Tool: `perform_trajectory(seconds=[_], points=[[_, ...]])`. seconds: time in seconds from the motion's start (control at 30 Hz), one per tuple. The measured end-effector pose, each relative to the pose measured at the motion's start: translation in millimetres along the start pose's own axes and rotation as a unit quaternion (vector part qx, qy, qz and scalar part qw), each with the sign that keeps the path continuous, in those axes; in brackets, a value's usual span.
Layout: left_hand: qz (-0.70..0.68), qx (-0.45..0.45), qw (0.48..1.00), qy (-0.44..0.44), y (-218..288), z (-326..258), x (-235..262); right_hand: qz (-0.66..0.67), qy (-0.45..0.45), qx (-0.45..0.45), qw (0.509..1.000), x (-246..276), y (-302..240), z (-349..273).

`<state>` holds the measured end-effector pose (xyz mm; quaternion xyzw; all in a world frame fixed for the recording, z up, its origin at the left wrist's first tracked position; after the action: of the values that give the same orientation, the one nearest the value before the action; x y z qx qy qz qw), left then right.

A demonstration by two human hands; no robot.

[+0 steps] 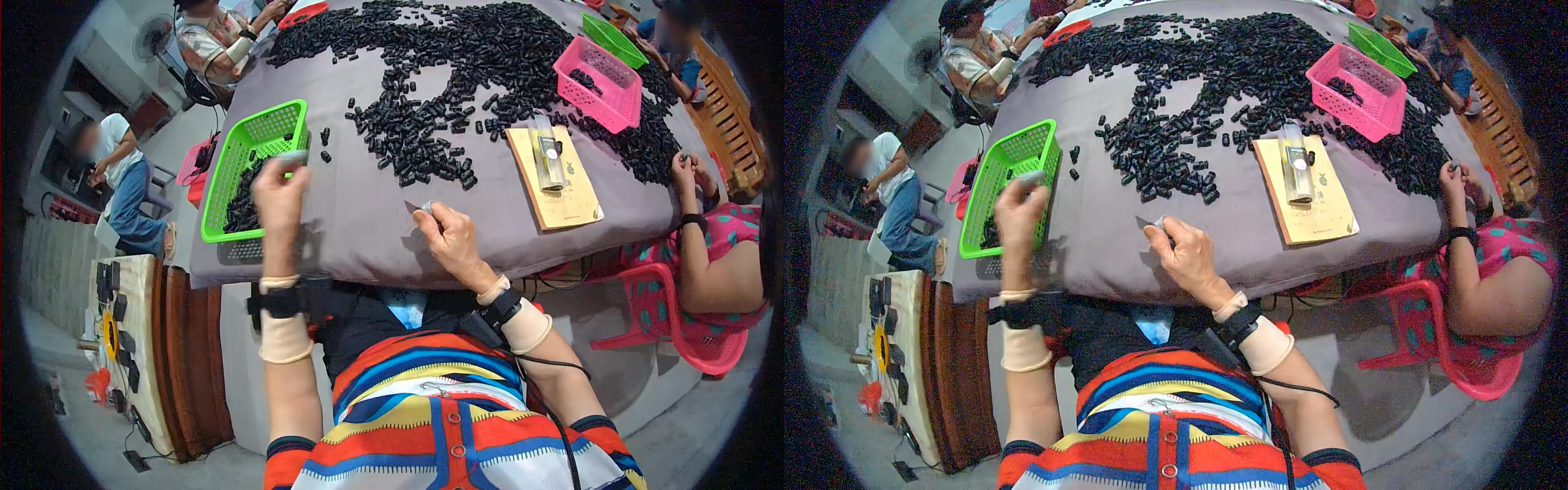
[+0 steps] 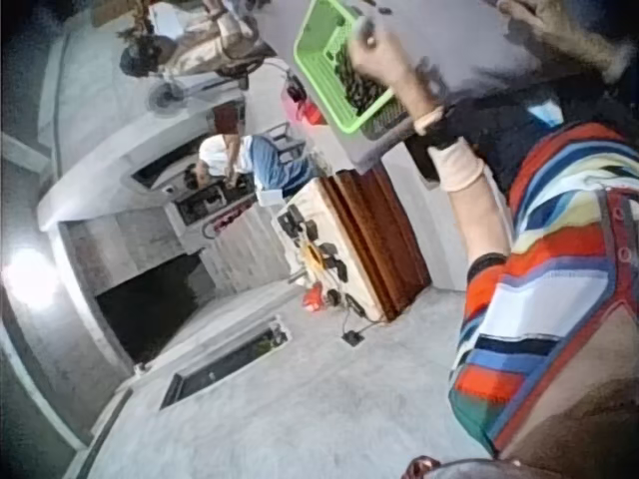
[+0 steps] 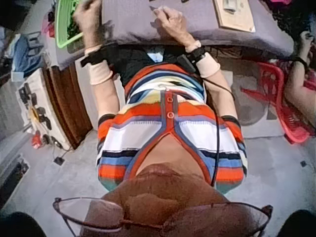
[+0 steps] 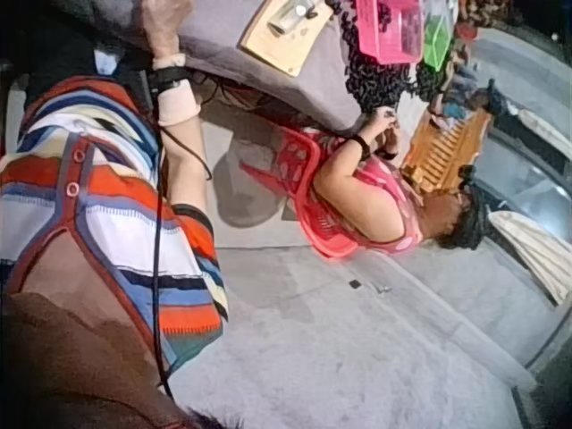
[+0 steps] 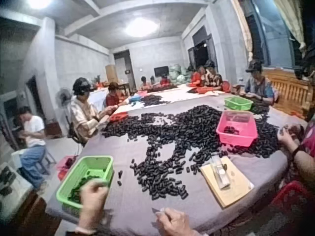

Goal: Assembling small black plastic inserts into a grey shoe component by hand.

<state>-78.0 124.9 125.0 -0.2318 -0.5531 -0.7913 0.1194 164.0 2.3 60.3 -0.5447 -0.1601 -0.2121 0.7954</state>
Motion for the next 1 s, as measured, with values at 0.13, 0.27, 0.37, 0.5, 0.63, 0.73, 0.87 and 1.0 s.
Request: perform_trajectory(seconds=[0.13, 0.27, 0.37, 0.5, 0.63, 0.73, 0.87, 1.0], points=[[0.023, -0.046, 0.993, -0.11, 2, -6, -104, 0.031, -0.006, -0.017, 0.999, -3, 5, -2], [0.043, -0.059, 0.983, -0.169, 10, 0, -150, 0.034, 0.001, -0.001, 0.999, -2, 3, -1], [0.173, -0.11, 0.965, -0.163, 17, 4, -162, 0.032, 0.012, 0.029, 0.999, 0, 4, -2], [0.168, -0.127, 0.962, -0.174, 3, 7, -166, 0.047, 0.004, 0.026, 0.999, 0, -1, -1], [-0.13, 0.025, 0.97, -0.201, -23, -3, -153, 0.044, 0.0, -0.018, 0.999, 1, 10, -1], [-0.424, 0.156, 0.857, -0.248, -25, -43, -155, 0.065, 0.018, -0.012, 0.998, 2, 18, 0], [-0.57, 0.166, 0.772, -0.227, -28, -70, -152, 0.079, 0.023, -0.028, 0.996, 2, 12, 2], [-0.618, 0.137, 0.739, -0.231, -30, -76, -152, 0.05, -0.013, -0.027, 0.998, -4, 12, 1]])
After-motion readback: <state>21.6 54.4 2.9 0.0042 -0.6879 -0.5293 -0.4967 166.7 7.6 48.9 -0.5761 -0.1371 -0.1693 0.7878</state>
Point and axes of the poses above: each hand's wrist, its own z-axis towards the middle knuckle, its own x-axis out of the back of the hand, y = z × x, the point moved 6 cm from there along z, towards the middle knuckle, and after that the axes turned 15 degrees about -y, right-handed, at the moved point
